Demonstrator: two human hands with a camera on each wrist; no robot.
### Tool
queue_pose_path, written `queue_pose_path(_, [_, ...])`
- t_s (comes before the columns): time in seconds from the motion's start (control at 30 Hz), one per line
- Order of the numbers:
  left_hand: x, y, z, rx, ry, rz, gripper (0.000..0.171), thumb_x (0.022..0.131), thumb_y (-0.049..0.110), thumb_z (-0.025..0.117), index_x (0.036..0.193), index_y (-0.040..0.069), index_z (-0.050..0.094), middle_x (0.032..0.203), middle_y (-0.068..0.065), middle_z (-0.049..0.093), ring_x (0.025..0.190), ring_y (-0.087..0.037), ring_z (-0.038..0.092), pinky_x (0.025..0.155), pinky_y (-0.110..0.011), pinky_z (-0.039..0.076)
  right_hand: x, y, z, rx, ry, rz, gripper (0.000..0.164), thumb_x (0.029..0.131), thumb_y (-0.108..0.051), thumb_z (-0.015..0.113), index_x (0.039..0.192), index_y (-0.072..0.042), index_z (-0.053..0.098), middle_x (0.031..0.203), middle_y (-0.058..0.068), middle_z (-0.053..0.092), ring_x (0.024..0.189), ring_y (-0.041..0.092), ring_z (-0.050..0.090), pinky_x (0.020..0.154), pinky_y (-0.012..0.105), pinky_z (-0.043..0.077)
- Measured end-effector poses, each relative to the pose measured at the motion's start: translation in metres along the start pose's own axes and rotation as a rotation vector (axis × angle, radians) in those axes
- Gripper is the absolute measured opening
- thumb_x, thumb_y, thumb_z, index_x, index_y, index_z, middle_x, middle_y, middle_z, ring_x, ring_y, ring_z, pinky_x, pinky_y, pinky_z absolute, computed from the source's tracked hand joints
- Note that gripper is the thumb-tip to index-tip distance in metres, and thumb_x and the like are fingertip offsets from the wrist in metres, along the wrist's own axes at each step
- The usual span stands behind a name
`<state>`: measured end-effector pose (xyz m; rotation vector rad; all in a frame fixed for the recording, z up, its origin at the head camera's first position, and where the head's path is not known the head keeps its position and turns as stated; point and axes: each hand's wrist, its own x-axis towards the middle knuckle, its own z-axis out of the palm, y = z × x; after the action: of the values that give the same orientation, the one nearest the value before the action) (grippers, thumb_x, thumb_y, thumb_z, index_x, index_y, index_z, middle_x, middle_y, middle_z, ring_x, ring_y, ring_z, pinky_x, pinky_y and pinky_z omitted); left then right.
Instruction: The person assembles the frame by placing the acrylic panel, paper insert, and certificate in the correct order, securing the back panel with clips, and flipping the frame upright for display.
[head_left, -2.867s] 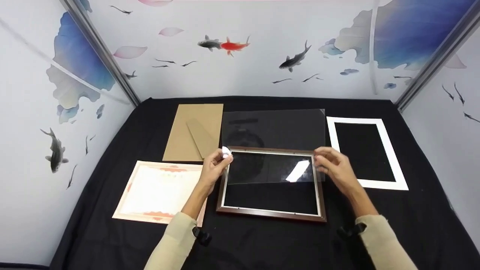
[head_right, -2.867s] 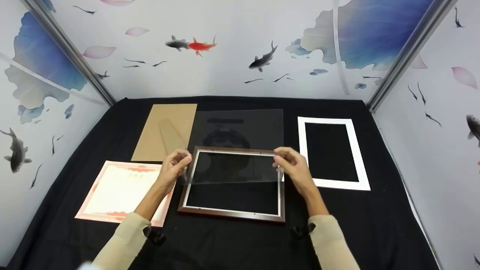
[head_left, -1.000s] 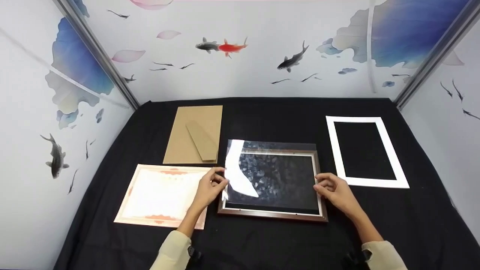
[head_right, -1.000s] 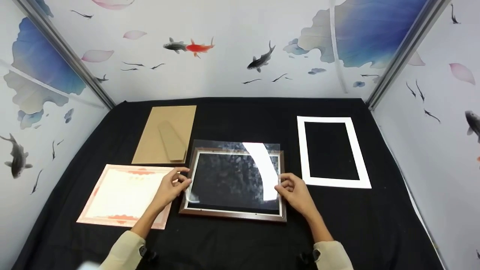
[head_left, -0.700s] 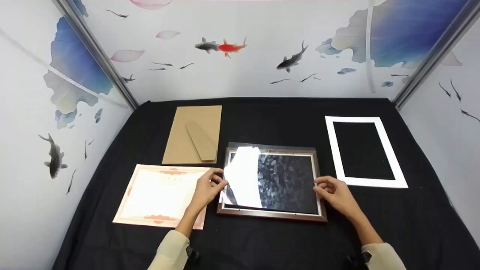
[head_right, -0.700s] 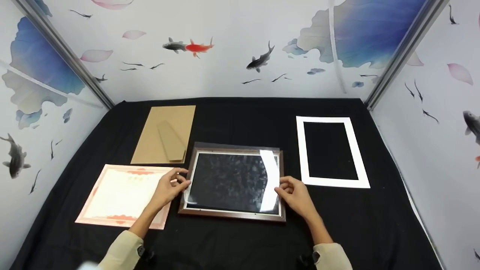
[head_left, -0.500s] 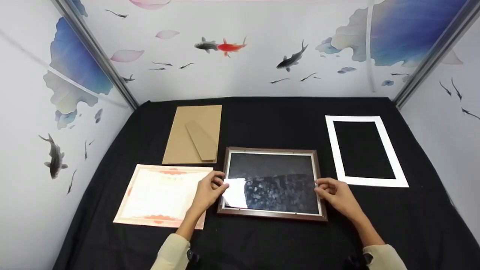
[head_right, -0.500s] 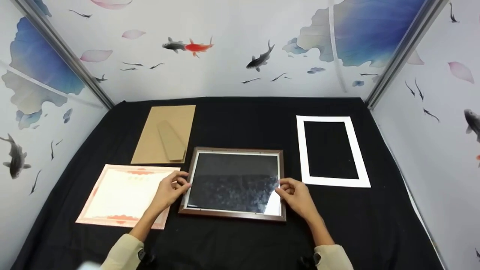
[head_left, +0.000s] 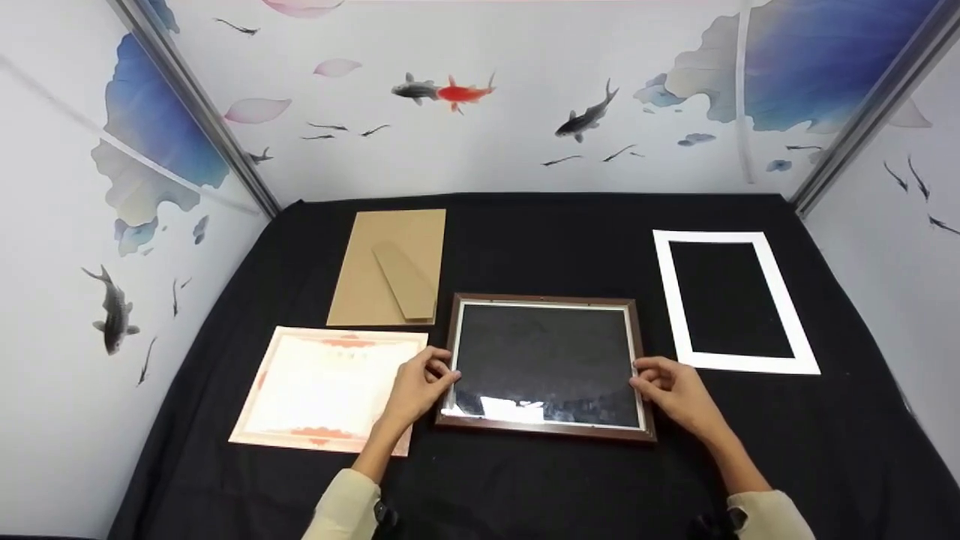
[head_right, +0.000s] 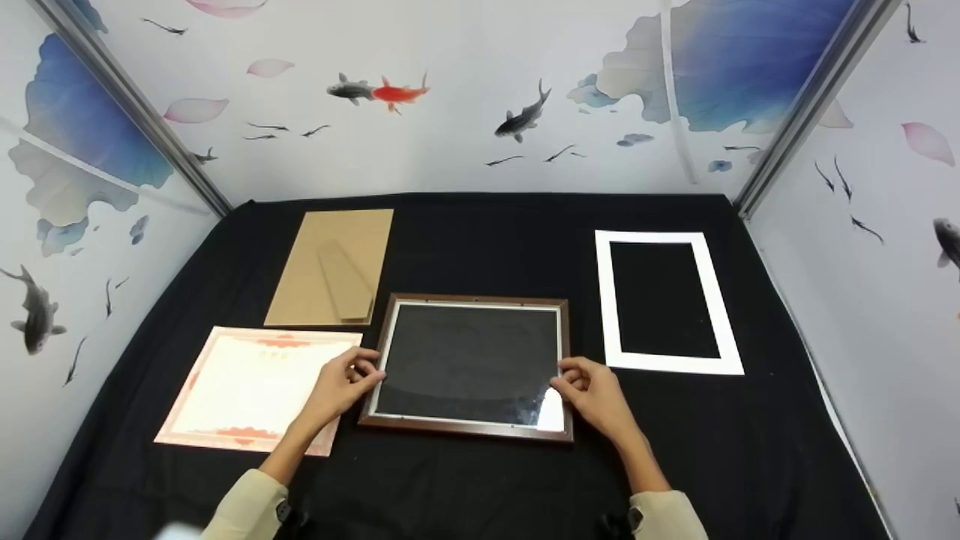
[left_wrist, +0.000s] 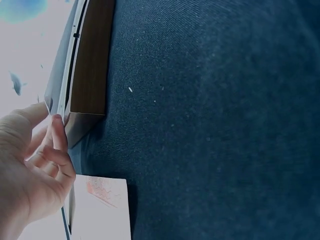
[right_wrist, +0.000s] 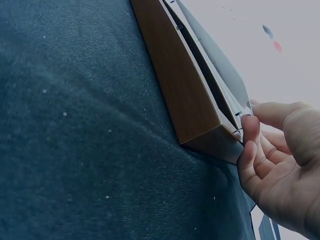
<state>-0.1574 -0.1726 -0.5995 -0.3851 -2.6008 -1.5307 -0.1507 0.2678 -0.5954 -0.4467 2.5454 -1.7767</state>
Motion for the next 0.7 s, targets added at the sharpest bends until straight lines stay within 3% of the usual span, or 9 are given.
queue_pose_path(0.3, [0.0027, 0.0017, 0.0009, 0.032, 0.004, -0.027, 0.028, 0.089, 0.013, 0.081, 0.109, -0.002, 0.067, 0.077, 0.002, 0.067, 0.066, -0.016, 0.063, 0.064, -0.026, 0.052, 0.0051, -0.0015, -0.0040, -0.007, -0.002, 0.066, 0.034, 0.088, 0.004, 0.076, 0.118, 0.013, 0.063, 0.081, 0.012, 0.070, 0.062, 0.015, 0.062, 0.056, 0.023, 0.051])
queue_pose_path(0.7, [0.0053, 0.0002, 0.0032, 0.065, -0.004, -0.031, 0.029, 0.089, 0.015, 0.081, 0.108, -0.001, 0.067, 0.077, 0.003, 0.064, 0.066, -0.012, 0.061, 0.063, -0.027, 0.052, 0.0064, -0.0068, -0.0006, -0.089, 0.023, 0.062, 0.031, 0.087, 0.012, 0.073, 0.115, 0.017, 0.062, 0.081, 0.017, 0.069, 0.061, 0.019, 0.061, 0.056, 0.021, 0.049])
